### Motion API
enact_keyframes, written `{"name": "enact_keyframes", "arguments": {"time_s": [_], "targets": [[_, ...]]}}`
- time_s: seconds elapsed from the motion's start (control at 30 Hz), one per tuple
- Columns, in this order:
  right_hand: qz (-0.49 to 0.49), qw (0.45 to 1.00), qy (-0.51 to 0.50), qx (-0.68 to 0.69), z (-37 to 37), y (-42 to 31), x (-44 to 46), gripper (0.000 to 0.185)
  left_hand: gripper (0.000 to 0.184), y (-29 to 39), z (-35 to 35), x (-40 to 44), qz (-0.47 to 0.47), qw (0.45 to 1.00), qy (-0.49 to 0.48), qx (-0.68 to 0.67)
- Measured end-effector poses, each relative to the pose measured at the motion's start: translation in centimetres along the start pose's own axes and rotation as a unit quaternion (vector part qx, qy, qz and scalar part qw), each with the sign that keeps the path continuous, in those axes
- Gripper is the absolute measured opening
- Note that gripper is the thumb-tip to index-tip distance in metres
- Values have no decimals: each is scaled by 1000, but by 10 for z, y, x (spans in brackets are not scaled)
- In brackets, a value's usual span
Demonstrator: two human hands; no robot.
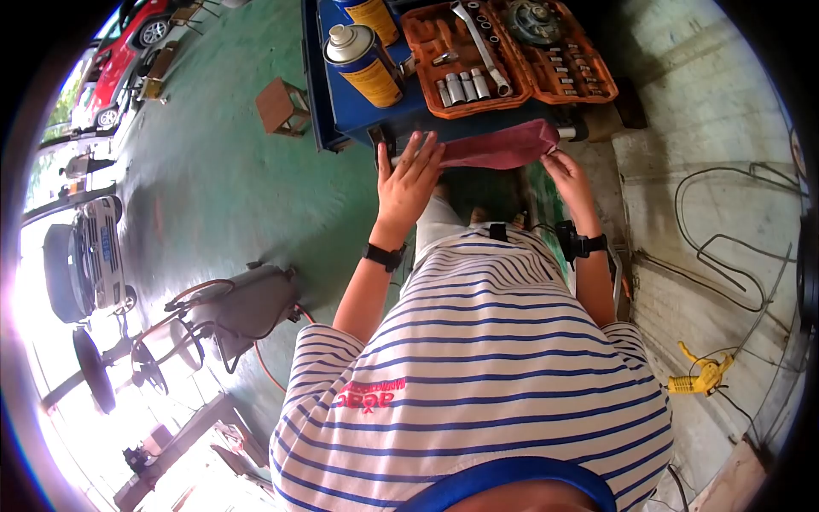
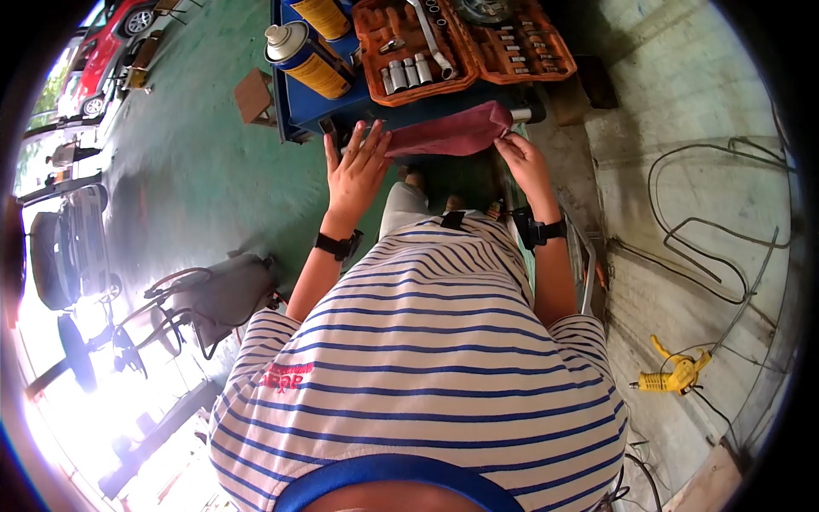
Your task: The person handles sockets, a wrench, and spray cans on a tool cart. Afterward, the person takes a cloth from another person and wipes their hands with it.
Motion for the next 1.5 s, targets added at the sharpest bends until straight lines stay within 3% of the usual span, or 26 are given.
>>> {"name": "enact_keyframes", "arguments": {"time_s": [0.27,0.43,0.63,0.7,0.73,0.83,0.9,0.97,1.03,1.1,1.17,1.2,1.23,1.27,1.3,1.37,1.4,1.43,1.47,1.5], "targets": [[44,997,-62,6,-1,-29,-5,29,36,-6,-8,13,-20,998,22,-63],[2,992,-21,123,-9,-55,-8,29,23,-12,-14,22,-53,987,55,-144],[-37,994,28,103,-23,-71,-7,32,14,-27,-29,30,-76,972,52,-215],[-62,990,41,118,-22,-83,-10,32,10,-33,-41,35,-119,929,84,-339],[-61,990,40,118,-20,-89,-15,32,11,-35,-49,37,-114,929,107,-336],[-77,992,93,46,-15,-103,-26,31,13,-39,-63,32,-162,903,59,-395],[-133,983,75,105,-12,-109,-27,30,14,-42,-74,36,-140,910,83,-382],[-122,980,76,136,-6,-117,-25,29,15,-42,-83,38,-106,926,110,-346],[-111,977,76,168,3,-118,-19,28,15,-42,-77,39,-132,929,94,-332],[-53,987,94,119,9,-108,-1,26,15,-41,-60,39,-157,932,78,-318],[-72,992,57,86,16,-88,17,28,17,-41,-22,38,-217,941,21,-258],[-114,992,42,21,28,-89,22,30,22,-37,-16,41,-190,968,8,-165],[-156,986,26,-43,39,-91,26,31,22,-35,-10,39,-190,968,9,-164],[-120,974,40,-188,35,-92,18,32,24,-31,-8,39,-175,973,53,-142],[-234,932,44,-273,42,-99,15,33,26,-26,-13,43,-159,975,97,-120],[-369,822,42,-432,53,-108,4,35,28,-18,-23,43,-147,977,91,-126],[-368,822,42,-433,56,-108,3,35,28,-12,-25,44,-99,980,77,-156],[-356,837,-38,-414,63,-104,2,39,29,-6,-25,45,-51,979,63,-185],[-341,846,-118,-393,70,-100,1,42,33,2,-22,43,-34,983,45,-175],[-340,846,-118,-393,76,-98,1,42,33,8,-19,43,-34,983,45,-176]]}}
Point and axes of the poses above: each hand's wrist, its own x-axis towards the middle knuckle, its own z-axis out of the palm, y = z × x, the point moved 3 cm from there along x, towards the middle knuckle, and after that the axes turned 11 degrees about x, right-handed, at the moved point
